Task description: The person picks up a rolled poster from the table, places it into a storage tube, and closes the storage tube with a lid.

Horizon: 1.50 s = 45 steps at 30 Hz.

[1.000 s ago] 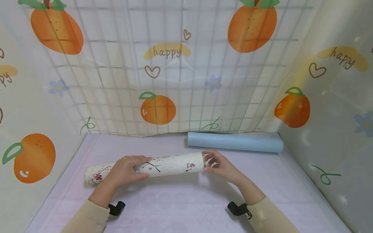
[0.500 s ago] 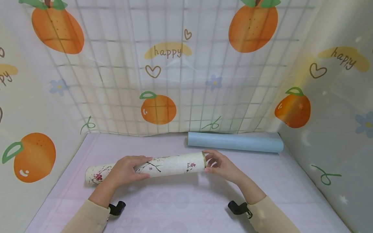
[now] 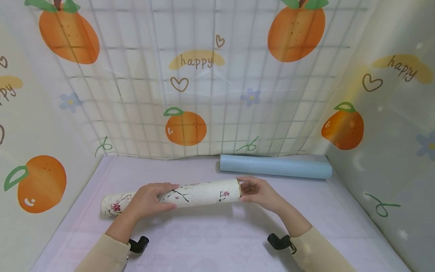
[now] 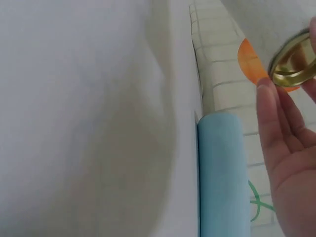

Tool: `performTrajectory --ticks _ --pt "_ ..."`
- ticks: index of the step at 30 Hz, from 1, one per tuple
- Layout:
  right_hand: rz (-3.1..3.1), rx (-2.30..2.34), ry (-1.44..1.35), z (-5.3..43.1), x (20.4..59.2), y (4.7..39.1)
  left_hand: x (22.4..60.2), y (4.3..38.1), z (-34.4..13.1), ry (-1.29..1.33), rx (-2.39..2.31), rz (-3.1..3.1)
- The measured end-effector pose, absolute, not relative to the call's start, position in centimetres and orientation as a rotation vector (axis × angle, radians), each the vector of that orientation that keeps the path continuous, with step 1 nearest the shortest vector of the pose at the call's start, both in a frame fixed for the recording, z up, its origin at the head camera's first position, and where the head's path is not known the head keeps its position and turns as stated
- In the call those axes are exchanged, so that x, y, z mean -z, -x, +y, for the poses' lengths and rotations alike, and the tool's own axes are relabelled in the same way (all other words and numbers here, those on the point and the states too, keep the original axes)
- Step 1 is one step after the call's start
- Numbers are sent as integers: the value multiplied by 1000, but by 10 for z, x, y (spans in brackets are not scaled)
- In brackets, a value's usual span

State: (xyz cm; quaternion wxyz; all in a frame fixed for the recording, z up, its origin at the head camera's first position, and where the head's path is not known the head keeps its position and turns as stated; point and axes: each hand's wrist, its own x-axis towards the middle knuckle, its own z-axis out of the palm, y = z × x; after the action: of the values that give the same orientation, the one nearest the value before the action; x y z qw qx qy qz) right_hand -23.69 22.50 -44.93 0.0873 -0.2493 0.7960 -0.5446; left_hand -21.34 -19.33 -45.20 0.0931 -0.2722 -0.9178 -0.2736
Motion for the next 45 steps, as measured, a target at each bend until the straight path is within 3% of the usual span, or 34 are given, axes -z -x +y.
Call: performTrajectory --ticks 14,45 --pt "2187 1831 653 211 445 240 448 213 -196 656 967 -2773" --pt "2253 1695 665 216 445 229 453 212 -196 716 841 -2759"
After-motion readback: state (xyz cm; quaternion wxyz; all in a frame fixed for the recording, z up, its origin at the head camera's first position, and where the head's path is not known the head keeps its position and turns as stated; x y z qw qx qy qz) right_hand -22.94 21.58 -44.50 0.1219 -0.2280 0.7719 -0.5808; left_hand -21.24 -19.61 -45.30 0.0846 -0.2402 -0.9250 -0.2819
